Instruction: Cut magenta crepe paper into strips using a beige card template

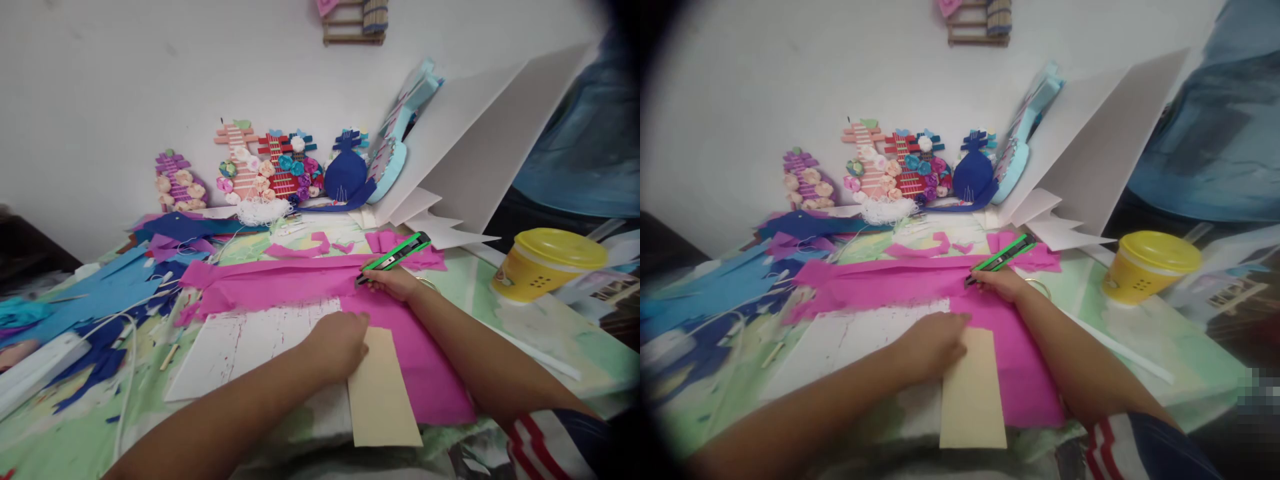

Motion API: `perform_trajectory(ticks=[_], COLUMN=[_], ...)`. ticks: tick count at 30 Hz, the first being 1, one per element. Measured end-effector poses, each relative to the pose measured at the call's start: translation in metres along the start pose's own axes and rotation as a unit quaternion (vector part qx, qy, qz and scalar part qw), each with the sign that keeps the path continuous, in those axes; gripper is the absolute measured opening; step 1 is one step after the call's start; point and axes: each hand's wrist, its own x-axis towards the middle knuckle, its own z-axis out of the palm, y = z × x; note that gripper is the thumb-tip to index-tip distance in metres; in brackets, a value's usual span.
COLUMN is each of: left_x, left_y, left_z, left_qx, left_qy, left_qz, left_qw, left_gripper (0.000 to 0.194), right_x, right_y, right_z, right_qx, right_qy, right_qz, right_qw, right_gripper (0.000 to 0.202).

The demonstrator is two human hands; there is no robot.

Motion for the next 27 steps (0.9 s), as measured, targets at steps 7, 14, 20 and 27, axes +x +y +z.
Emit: perform_trajectory(ticks=[7, 14, 20, 27], left_x=[-0.024, -0.053, -0.061, -0.03], left_y=[-0.013, 0.034, 0.019, 0.01], left_z=[-0.014, 0.021, 0.014, 0.049], left_qx=[-0.611, -0.648, -0.196, 0.109], left_qy=[0.256, -0.246, 0.129, 0.084], left_qz=[-0.259, -0.158, -0.044, -0.046], left_qw=[0.703, 0.703, 0.971, 0.989], left_gripper=[0.01, 0.031, 0.028, 0.09], right_x=[0.001, 0.002, 0.002, 0.001], right_y=[-0.002, -0.004, -0.002, -0.003], right_z=[-0.003, -0.004, -0.002, -0.001], right_qx=[0.059, 0.081, 0.077, 0.076], right_qy=[0.006, -0.005, 0.003, 0.005], right_qz=[0.005, 0.001, -0.008, -0.008], right_qw=[0.998, 0.997, 0.997, 0.997], right_gripper=[0.03, 0.035, 0.034, 0.033])
